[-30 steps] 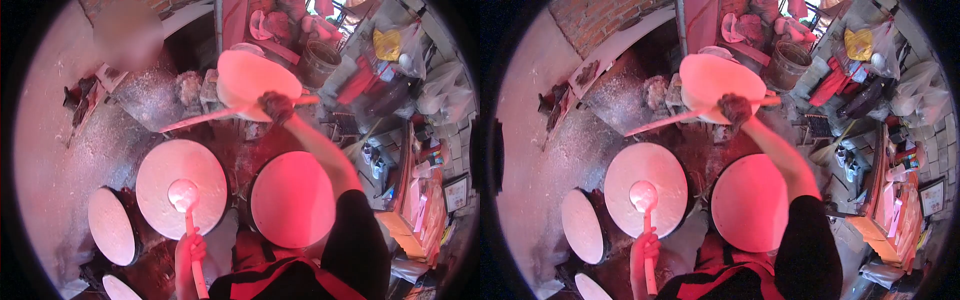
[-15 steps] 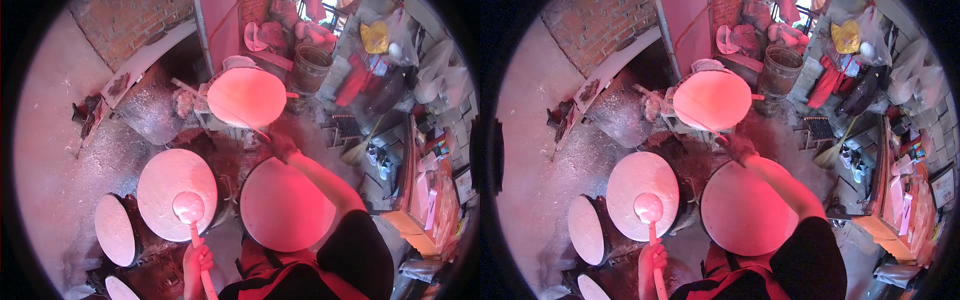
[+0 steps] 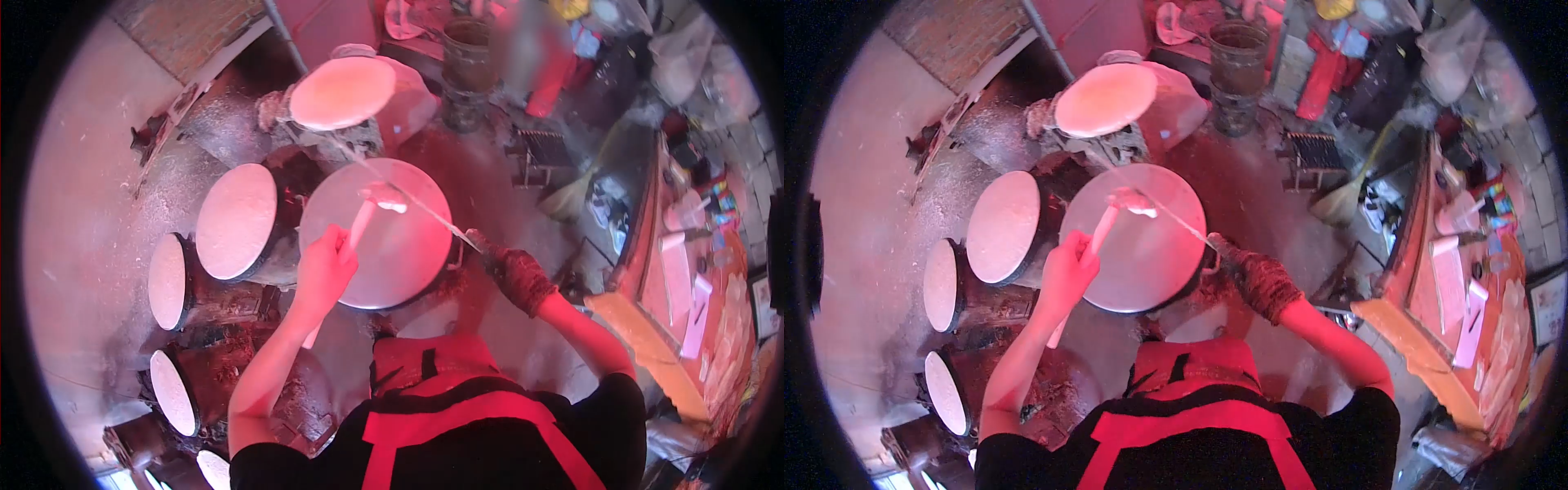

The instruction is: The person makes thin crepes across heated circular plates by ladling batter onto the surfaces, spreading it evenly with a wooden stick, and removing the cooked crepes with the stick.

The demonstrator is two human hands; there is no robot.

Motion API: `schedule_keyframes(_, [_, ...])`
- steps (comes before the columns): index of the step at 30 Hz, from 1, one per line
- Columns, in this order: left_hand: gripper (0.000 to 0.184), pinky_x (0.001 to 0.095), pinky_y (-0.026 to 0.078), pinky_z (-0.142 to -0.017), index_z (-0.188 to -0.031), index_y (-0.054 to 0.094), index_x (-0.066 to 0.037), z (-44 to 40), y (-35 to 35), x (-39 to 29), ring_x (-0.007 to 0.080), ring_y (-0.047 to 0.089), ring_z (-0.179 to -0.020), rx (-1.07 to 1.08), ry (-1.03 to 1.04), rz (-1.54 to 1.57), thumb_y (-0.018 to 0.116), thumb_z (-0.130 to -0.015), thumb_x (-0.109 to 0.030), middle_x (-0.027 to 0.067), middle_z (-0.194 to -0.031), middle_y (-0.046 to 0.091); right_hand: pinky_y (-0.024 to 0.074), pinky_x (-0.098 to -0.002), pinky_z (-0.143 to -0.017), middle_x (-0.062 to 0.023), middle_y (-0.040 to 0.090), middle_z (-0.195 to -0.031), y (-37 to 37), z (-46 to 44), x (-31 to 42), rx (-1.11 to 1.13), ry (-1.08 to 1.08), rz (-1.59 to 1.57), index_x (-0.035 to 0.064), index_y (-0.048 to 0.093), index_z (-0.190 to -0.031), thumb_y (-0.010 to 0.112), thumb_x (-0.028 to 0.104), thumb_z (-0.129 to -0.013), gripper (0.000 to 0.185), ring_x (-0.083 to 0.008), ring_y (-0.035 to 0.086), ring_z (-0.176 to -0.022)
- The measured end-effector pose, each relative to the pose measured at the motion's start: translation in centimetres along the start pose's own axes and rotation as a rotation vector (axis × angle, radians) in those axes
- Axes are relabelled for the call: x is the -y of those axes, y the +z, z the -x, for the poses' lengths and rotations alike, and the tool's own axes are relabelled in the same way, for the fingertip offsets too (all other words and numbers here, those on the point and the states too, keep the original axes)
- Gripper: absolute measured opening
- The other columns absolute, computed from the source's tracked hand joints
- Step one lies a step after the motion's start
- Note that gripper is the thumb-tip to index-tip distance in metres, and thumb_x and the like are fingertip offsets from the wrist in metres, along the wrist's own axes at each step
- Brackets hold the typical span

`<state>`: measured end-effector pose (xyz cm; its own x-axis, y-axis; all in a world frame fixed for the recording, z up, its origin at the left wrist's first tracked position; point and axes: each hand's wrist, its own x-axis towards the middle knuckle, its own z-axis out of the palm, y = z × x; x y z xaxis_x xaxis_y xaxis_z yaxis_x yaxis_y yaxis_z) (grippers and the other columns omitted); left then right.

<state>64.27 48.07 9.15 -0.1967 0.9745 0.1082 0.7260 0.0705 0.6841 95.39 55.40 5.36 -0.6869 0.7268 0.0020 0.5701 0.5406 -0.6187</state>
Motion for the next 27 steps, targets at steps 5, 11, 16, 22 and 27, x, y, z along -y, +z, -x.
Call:
schedule_keyframes(5, [0.023,0.0287,0.044,-0.046,-0.093,0.052,-0.001,-1.0,10.1,2.8,0.0148,0.055,-0.049,-0.028,-0.275,0.221,0.060,-0.073,-0.008,0.0075,-0.060,0.056,0.0445,-0.0316,-0.062,-0.0080,0.062,-0.083,10.4,7.7,-8.3,-0.079,0.426,-1.070,0.0121,0.048,-0.124,0.053,0.009,-0.080,0.045,-0.0155,0.058,-0.075])
schedule_keyframes(11, [0.021,0.0299,0.043,-0.047,-0.090,0.056,-0.001,-4.8,16.6,4.8,0.0142,0.055,-0.051,-0.182,-0.341,0.297,0.061,-0.075,-0.015,0.0046,-0.059,0.056,0.0458,-0.0394,-0.072,-0.0151,0.061,-0.090,15.2,10.2,-4.6,-0.331,0.358,-0.144,0.0136,0.054,-0.116,0.056,0.018,-0.081,0.035,-0.0303,0.059,-0.084])
schedule_keyframes(16, [0.025,0.0354,0.046,-0.060,-0.087,0.062,0.001,-7.6,14.2,5.3,0.0188,0.060,-0.062,-0.311,-0.193,0.002,0.064,-0.073,-0.020,0.0083,-0.067,0.061,0.0414,-0.0410,-0.086,-0.0176,0.059,-0.099,17.1,3.9,-2.7,-0.223,0.563,-0.275,0.0139,0.049,-0.122,0.053,0.026,-0.083,0.041,-0.0334,0.056,-0.094])
schedule_keyframes(22, [0.025,0.0240,0.043,-0.055,-0.092,0.062,-0.001,-6.4,7.1,2.9,0.0094,0.053,-0.060,-0.356,-0.244,0.573,0.062,-0.082,-0.024,0.0017,-0.067,0.057,0.0220,-0.0447,-0.103,-0.0066,0.057,-0.115,18.2,-5.4,-1.7,-0.395,0.379,-0.494,0.0177,0.047,-0.125,0.046,0.029,-0.087,0.040,-0.0217,0.056,-0.101])
schedule_keyframes(27, [0.027,0.0213,0.044,-0.058,-0.103,0.059,-0.002,-0.9,3.6,6.4,0.0085,0.050,-0.060,-0.141,-0.363,0.897,0.048,-0.090,-0.023,-0.0011,-0.069,0.053,0.0453,-0.0317,-0.080,-0.0059,0.058,-0.113,22.0,-1.7,-3.7,-0.580,0.299,-0.605,0.0143,0.043,-0.129,0.051,0.027,-0.087,0.044,-0.0154,0.055,-0.092])
